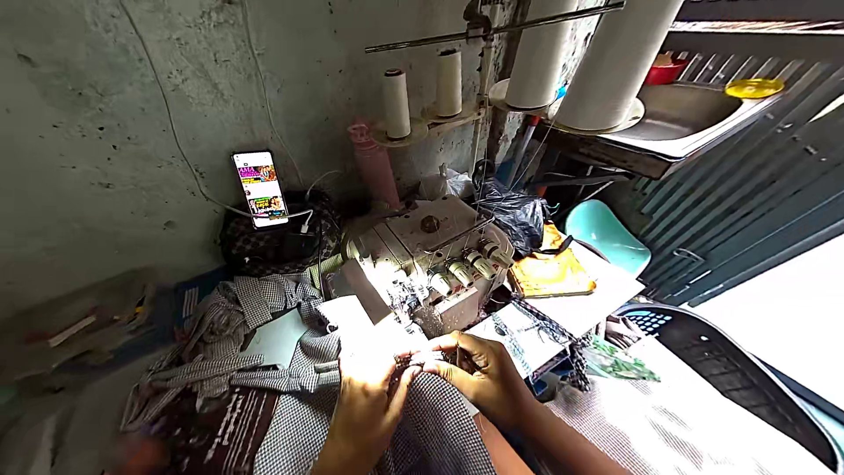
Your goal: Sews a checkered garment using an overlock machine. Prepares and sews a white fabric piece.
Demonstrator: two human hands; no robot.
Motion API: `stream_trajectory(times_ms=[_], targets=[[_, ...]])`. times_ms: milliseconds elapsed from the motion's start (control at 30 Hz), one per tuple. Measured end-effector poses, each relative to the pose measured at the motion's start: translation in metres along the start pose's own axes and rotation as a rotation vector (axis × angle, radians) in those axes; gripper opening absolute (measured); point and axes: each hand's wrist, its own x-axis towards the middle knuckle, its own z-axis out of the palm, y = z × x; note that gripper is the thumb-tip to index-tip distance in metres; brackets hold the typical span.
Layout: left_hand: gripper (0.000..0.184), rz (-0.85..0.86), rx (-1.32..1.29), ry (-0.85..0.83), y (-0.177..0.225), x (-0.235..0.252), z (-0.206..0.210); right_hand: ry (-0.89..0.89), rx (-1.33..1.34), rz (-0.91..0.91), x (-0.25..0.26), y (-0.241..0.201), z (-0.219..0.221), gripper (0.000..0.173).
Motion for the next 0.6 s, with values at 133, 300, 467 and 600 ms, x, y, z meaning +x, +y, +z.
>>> stream_trajectory(times_ms=[133,300,467,600], targets=[[0.027,0.013,0.003,0.052,0.003,-0.003,0.007,0.011,0.052,-0.020,0.002,0.005,0.002,0.019],[0.031,-0.075,0.068,0.074,0.036,-0.009,-0.010,-0.036,0.176,-0.048,-0.005,-0.006,0.003,0.019],[0.020,-0.308,0.004,0.020,0.034,-0.024,-0.041,0.042,0.150,-0.012,-0.043,0.005,0.019,0.033],[0.020,-0.424,0.049,0.098,0.010,-0.027,-0.049,-0.076,0.344,0.632,-0.071,0.012,0.014,0.036]])
